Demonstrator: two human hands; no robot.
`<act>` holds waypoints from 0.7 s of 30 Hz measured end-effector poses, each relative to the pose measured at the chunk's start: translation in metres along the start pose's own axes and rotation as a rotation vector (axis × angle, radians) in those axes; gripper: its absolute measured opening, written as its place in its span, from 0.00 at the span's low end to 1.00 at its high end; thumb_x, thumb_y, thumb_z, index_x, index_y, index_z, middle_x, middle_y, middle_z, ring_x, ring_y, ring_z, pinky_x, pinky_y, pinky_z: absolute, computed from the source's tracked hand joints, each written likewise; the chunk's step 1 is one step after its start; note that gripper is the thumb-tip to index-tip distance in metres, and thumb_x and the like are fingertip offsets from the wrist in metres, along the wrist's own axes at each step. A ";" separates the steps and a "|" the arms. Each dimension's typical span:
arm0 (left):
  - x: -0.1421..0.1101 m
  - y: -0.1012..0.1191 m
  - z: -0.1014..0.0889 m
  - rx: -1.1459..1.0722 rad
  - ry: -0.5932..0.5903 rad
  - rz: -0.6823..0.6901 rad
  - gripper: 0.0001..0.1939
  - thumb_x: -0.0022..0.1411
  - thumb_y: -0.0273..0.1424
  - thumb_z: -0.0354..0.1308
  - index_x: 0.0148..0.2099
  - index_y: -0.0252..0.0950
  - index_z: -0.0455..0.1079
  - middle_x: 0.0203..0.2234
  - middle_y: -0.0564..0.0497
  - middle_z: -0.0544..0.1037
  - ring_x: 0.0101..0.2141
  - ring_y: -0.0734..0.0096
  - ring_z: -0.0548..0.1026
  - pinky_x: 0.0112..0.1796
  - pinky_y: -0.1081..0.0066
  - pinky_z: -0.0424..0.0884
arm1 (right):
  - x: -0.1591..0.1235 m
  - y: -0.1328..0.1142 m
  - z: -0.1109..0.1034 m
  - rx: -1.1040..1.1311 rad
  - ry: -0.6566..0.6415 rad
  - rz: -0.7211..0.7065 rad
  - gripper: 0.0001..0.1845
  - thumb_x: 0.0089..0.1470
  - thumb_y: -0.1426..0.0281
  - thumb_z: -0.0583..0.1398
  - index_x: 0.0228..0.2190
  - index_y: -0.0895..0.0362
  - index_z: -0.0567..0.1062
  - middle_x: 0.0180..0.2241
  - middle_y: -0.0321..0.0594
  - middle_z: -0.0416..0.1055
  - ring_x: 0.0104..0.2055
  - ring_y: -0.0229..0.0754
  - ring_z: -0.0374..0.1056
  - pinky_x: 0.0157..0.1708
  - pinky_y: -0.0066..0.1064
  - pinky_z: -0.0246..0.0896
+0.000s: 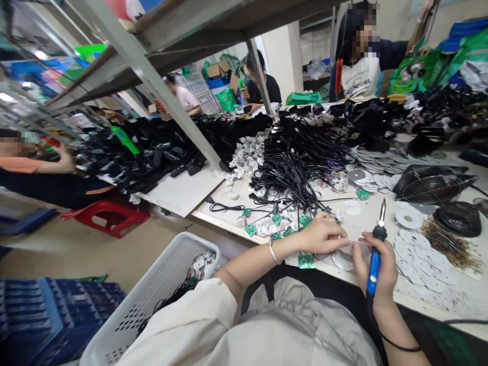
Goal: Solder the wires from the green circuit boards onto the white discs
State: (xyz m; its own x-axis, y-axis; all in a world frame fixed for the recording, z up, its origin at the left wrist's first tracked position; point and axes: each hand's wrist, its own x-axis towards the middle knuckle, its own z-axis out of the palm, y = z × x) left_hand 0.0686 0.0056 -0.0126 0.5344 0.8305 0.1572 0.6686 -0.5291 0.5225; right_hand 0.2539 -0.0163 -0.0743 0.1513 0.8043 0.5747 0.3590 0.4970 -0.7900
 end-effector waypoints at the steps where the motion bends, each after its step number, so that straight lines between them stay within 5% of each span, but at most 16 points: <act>1: 0.000 -0.001 0.001 0.000 0.043 -0.021 0.13 0.67 0.41 0.58 0.37 0.38 0.75 0.28 0.53 0.81 0.34 0.71 0.77 0.54 0.61 0.60 | 0.000 -0.002 0.002 0.015 0.027 0.084 0.18 0.49 0.64 0.68 0.42 0.54 0.72 0.41 0.48 0.76 0.37 0.50 0.76 0.38 0.44 0.72; 4: -0.005 0.001 0.009 -0.042 0.188 -0.080 0.16 0.69 0.39 0.53 0.32 0.37 0.73 0.23 0.53 0.78 0.29 0.71 0.75 0.47 0.63 0.65 | -0.003 -0.012 0.006 0.011 0.061 0.232 0.17 0.50 0.63 0.66 0.42 0.55 0.72 0.39 0.44 0.76 0.30 0.42 0.73 0.32 0.37 0.71; 8: -0.007 -0.002 0.014 -0.109 0.355 -0.088 0.17 0.68 0.41 0.51 0.30 0.38 0.71 0.22 0.53 0.76 0.28 0.70 0.72 0.42 0.64 0.66 | 0.003 -0.011 0.018 -0.006 0.151 0.118 0.13 0.53 0.64 0.62 0.40 0.54 0.71 0.37 0.39 0.74 0.35 0.40 0.71 0.36 0.34 0.71; 16: -0.006 -0.016 0.004 -0.022 0.215 0.119 0.15 0.66 0.44 0.56 0.34 0.38 0.71 0.19 0.57 0.71 0.27 0.71 0.71 0.45 0.62 0.66 | 0.012 -0.014 0.013 0.028 0.005 0.156 0.12 0.58 0.65 0.57 0.45 0.53 0.68 0.39 0.38 0.71 0.38 0.39 0.68 0.40 0.34 0.70; 21: -0.009 -0.031 -0.012 0.064 0.119 0.252 0.14 0.67 0.39 0.54 0.50 0.38 0.70 0.44 0.45 0.79 0.48 0.61 0.75 0.51 0.57 0.69 | 0.002 -0.004 -0.007 -0.057 0.008 0.157 0.12 0.57 0.69 0.57 0.44 0.52 0.68 0.39 0.38 0.69 0.40 0.41 0.69 0.44 0.37 0.70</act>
State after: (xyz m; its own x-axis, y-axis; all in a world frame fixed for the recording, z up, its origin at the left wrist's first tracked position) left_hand 0.0370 0.0166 -0.0206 0.6258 0.6841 0.3748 0.5557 -0.7282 0.4012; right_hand 0.2596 -0.0188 -0.0683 0.2169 0.8678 0.4471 0.3817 0.3462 -0.8570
